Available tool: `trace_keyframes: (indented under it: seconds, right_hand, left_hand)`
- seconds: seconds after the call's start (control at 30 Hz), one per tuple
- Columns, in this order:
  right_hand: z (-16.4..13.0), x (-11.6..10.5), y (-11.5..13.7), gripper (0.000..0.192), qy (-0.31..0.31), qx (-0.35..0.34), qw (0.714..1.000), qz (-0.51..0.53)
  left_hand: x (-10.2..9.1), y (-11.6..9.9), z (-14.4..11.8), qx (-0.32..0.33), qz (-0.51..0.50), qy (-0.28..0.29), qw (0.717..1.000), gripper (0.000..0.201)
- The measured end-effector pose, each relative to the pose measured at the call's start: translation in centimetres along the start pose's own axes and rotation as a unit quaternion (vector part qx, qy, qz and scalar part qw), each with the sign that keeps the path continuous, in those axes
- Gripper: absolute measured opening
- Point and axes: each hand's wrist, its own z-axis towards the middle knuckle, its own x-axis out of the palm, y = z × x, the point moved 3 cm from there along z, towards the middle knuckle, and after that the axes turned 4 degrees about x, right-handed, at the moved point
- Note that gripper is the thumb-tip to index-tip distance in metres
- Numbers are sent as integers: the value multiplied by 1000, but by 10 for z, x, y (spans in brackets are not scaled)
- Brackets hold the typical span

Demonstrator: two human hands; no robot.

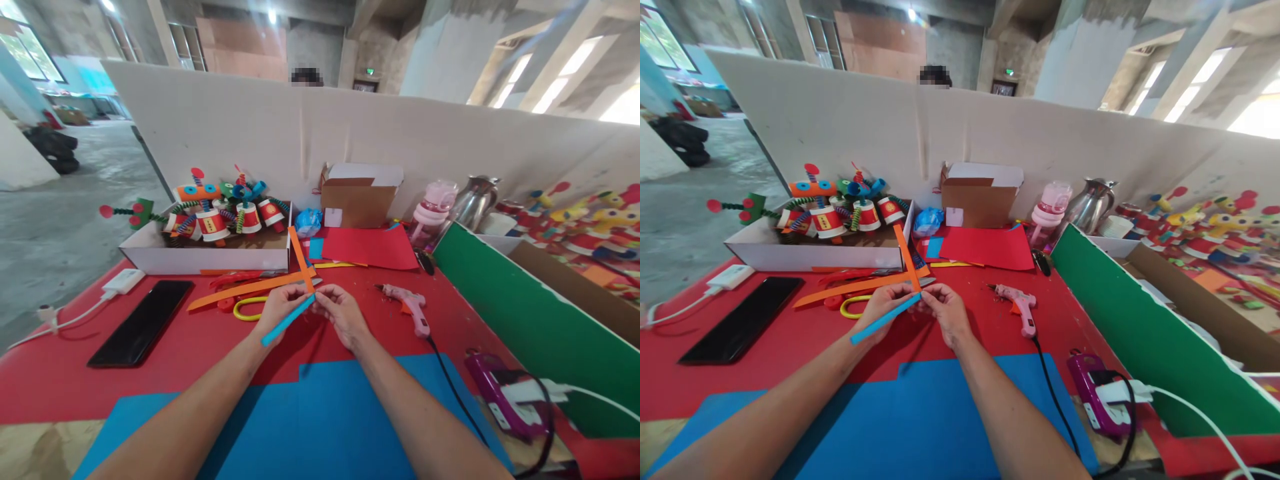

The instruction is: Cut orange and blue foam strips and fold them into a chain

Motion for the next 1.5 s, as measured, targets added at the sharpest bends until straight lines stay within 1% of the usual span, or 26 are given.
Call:
trace_keyframes:
  seconds: [0.13, 0.23, 0.33, 0.4, 0.47, 0.53, 0.63, 0.73, 0.87, 1.0, 1.1, 1.2, 1.33, 1.5]
  right_hand:
    - [1, 0, -2, 30, -17, -7, 1000, -11]
    - [2, -3, -3, 30, -40, -15, 998, -41]
    - [2, -5, -3, 27, -58, -43, 993, -91]
    - [2, -5, -2, 24, -67, -68, 989, -117]
    - [2, -6, -1, 22, -73, -83, 986, -123]
    - [2, -6, -1, 23, -79, -87, 987, -107]
    - [3, -6, -1, 23, -87, -87, 990, -66]
    - [2, -4, -1, 22, -87, -93, 991, -41]
    - [0, 0, -2, 21, -69, -84, 992, -55]
    - [-1, 2, -2, 25, -36, -66, 995, -60]
    - [1, 0, -2, 29, -22, -53, 997, -60]
    - [2, -3, -3, 30, -26, -41, 996, -74]
    - [2, -4, -5, 29, -54, -45, 995, -72]
    - [1, -2, -5, 29, -36, -45, 996, -69]
  left_hand:
    - [-1, 0, 0, 11, 0, -1, 1000, 31]
    - [-4, 3, 1, 12, 39, -1, 999, 27]
    - [-6, 6, 3, 1, 67, 8, 998, 26]
    - [-5, 7, 3, -10, 40, 20, 999, 29]
    - [-3, 7, 3, -19, -10, 35, 999, 32]
    - [-1, 5, 1, -20, -46, 46, 998, 33]
    - [2, 2, -2, -15, -52, 54, 997, 35]
    - [3, 3, -3, -12, -57, 33, 998, 37]
    - [0, 4, -1, 9, -56, -13, 998, 30]
    - [-3, 6, 1, -13, -15, -18, 1000, 28]
    - [-5, 5, 1, -12, 21, -17, 1000, 25]
    - [-5, 4, 1, -10, 43, -14, 999, 24]
    - [-4, 4, 2, -7, 39, -14, 999, 25]
    - [-3, 1, 1, -7, 28, -28, 999, 26]
